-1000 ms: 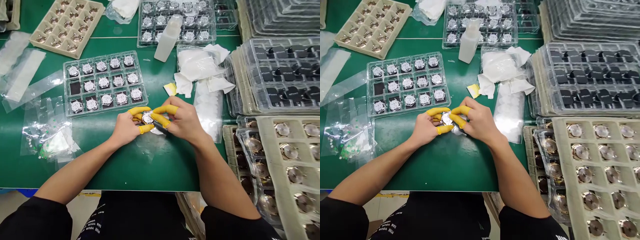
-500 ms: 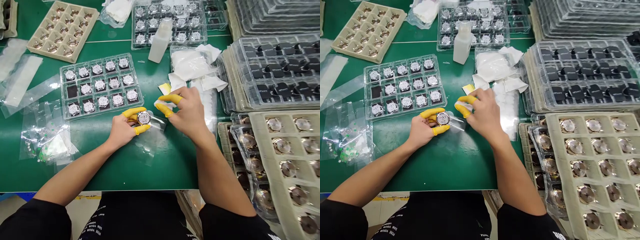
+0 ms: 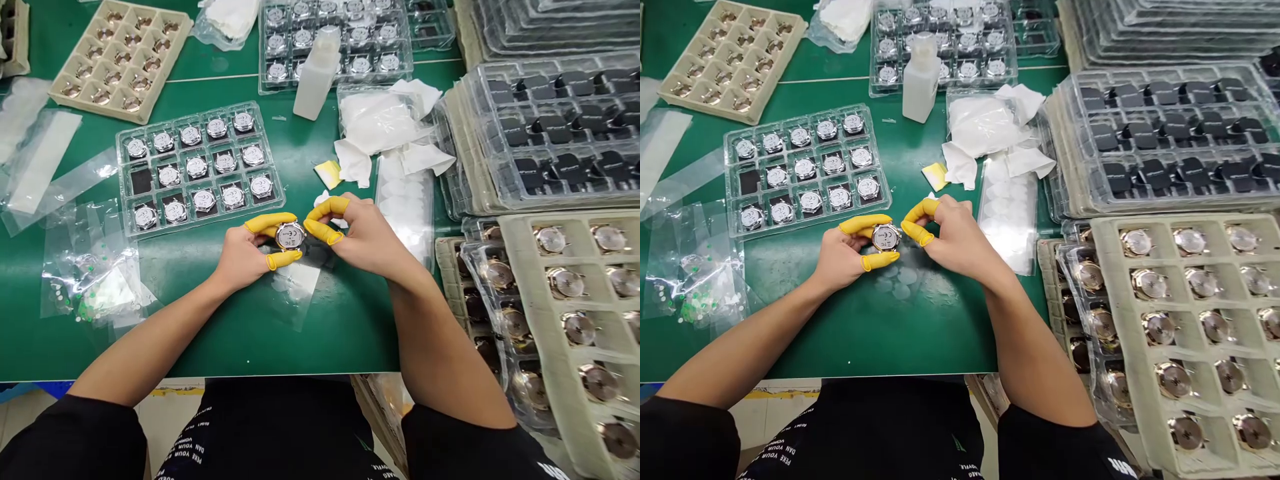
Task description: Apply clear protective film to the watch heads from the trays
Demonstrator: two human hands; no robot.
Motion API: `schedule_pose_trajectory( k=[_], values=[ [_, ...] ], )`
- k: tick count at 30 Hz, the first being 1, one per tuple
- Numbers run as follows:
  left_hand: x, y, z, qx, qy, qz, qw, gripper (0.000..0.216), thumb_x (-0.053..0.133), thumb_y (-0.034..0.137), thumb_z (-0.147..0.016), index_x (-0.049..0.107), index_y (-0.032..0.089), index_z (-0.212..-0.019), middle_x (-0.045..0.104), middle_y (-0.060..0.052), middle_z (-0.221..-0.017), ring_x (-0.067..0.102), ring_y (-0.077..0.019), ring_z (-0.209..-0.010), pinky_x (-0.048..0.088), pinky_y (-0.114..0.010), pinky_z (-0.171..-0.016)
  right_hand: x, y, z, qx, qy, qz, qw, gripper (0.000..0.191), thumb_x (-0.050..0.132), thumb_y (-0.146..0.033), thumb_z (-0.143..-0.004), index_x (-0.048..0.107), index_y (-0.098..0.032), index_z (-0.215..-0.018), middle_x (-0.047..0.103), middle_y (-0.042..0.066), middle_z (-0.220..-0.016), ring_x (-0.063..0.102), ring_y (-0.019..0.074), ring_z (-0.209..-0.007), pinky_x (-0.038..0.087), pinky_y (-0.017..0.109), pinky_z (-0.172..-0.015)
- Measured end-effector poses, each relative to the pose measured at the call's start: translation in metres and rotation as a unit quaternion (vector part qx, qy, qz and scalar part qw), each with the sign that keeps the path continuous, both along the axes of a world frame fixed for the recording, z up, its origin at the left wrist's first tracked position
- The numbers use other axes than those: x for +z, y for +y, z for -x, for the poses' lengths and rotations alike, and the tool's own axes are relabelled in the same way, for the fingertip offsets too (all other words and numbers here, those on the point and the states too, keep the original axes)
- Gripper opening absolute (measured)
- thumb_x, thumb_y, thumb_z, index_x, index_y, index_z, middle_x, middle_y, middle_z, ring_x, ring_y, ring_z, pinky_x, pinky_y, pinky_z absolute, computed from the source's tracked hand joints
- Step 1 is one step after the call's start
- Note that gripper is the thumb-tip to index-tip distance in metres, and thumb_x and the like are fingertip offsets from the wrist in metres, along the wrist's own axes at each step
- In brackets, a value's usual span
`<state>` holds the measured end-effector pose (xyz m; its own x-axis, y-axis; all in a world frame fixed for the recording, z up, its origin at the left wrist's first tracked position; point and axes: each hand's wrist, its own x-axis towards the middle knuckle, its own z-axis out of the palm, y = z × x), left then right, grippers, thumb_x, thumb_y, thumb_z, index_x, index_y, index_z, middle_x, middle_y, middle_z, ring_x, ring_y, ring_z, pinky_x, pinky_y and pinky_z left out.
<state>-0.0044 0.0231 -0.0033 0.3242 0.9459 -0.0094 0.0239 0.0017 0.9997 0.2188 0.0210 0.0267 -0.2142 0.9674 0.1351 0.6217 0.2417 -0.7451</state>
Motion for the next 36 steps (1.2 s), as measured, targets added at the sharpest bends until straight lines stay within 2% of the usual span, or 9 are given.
schedule_pose_trajectory(
  k=[6,12,16,18,20,23,25,30,36],
  values=[
    [0.003,0.003,-0.001,0.004,-0.046,0.098,0.994,0.074,0.103,0.034,-0.05,0.079,0.017,-0.118,0.083,-0.008,-0.106,0.08,-0.0232,-0.098,0.068,-0.038,-0.096,-0.008,-0.003,0.008,-0.022,-0.029,-0.03,0.999,0.007,0.065,-0.029,-0.096,0.07,-0.025,-0.096,0.078,0.003,-0.09,0.067,0.0231,-0.088,0.037,0.045,-0.093],
    [0.006,0.003,-0.001,0.005,-0.048,0.124,0.991,0.073,0.103,0.035,-0.052,0.078,0.016,-0.118,0.084,-0.007,-0.102,0.081,-0.0229,-0.092,0.069,-0.036,-0.089,-0.019,-0.004,0.019,-0.072,-0.051,-0.063,0.994,0.01,0.057,-0.029,-0.101,0.065,-0.026,-0.095,0.073,0.002,-0.081,0.061,0.023,-0.078,0.039,0.045,-0.09],
    [0.005,0.002,-0.002,0.007,-0.039,0.118,0.992,0.072,0.102,0.033,-0.053,0.079,0.016,-0.119,0.083,-0.006,-0.094,0.08,-0.0215,-0.088,0.069,-0.034,-0.087,-0.015,-0.004,0.018,-0.137,-0.06,-0.116,0.982,0.011,0.065,-0.037,-0.099,0.071,-0.027,-0.097,0.069,0.006,-0.095,0.059,0.0277,-0.095,0.044,0.047,-0.091],
    [0.005,0.001,-0.002,0.01,-0.039,0.117,0.992,0.071,0.101,0.031,-0.053,0.079,0.016,-0.119,0.083,-0.006,-0.095,0.08,-0.0213,-0.089,0.069,-0.035,-0.089,-0.011,-0.004,0.015,-0.172,-0.028,-0.128,0.976,0.015,0.071,-0.042,-0.096,0.074,-0.027,-0.096,0.069,0.008,-0.101,0.059,0.0288,-0.1,0.046,0.048,-0.091],
    [0.005,0.0,-0.002,0.013,-0.037,0.116,0.992,0.071,0.101,0.029,-0.053,0.079,0.016,-0.118,0.083,-0.006,-0.096,0.08,-0.0212,-0.091,0.069,-0.036,-0.092,-0.007,-0.004,0.012,-0.185,0.05,-0.102,0.976,0.021,0.074,-0.047,-0.094,0.075,-0.027,-0.095,0.07,0.008,-0.098,0.06,0.0258,-0.092,0.049,0.046,-0.086],
    [0.006,-0.001,-0.001,0.015,-0.027,0.113,0.993,0.069,0.099,0.028,-0.056,0.079,0.016,-0.12,0.083,-0.005,-0.096,0.08,-0.021,-0.091,0.068,-0.038,-0.095,-0.005,-0.004,0.01,-0.169,0.174,-0.041,0.969,0.028,0.078,-0.054,-0.09,0.075,-0.026,-0.093,0.071,0.004,-0.088,0.062,0.0204,-0.08,0.053,0.04,-0.076],
    [0.006,-0.002,-0.001,0.016,-0.022,0.111,0.993,0.069,0.099,0.028,-0.056,0.079,0.016,-0.121,0.083,-0.005,-0.095,0.08,-0.0211,-0.091,0.068,-0.038,-0.097,-0.005,-0.004,0.011,-0.158,0.213,-0.019,0.964,0.032,0.081,-0.057,-0.087,0.074,-0.025,-0.091,0.071,0.003,-0.085,0.064,0.019,-0.078,0.055,0.038,-0.075],
    [0.006,-0.002,-0.002,0.021,-0.015,0.106,0.994,0.067,0.099,0.028,-0.056,0.079,0.017,-0.12,0.083,-0.005,-0.096,0.079,-0.0212,-0.092,0.068,-0.039,-0.097,-0.005,-0.007,0.016,-0.144,0.231,0.001,0.962,0.034,0.081,-0.057,-0.086,0.074,-0.025,-0.096,0.074,0.004,-0.089,0.069,0.0191,-0.081,0.059,0.037,-0.075],
    [0.006,0.0,-0.002,0.023,-0.002,0.098,0.995,0.064,0.096,0.027,-0.058,0.08,0.018,-0.12,0.081,-0.004,-0.095,0.078,-0.0204,-0.09,0.068,-0.037,-0.094,0.003,-0.016,0.03,-0.115,0.208,0.045,0.97,0.036,0.085,-0.057,-0.082,0.074,-0.023,-0.086,0.075,0.004,-0.084,0.066,0.0169,-0.075,0.059,0.035,-0.072]
  ],
)
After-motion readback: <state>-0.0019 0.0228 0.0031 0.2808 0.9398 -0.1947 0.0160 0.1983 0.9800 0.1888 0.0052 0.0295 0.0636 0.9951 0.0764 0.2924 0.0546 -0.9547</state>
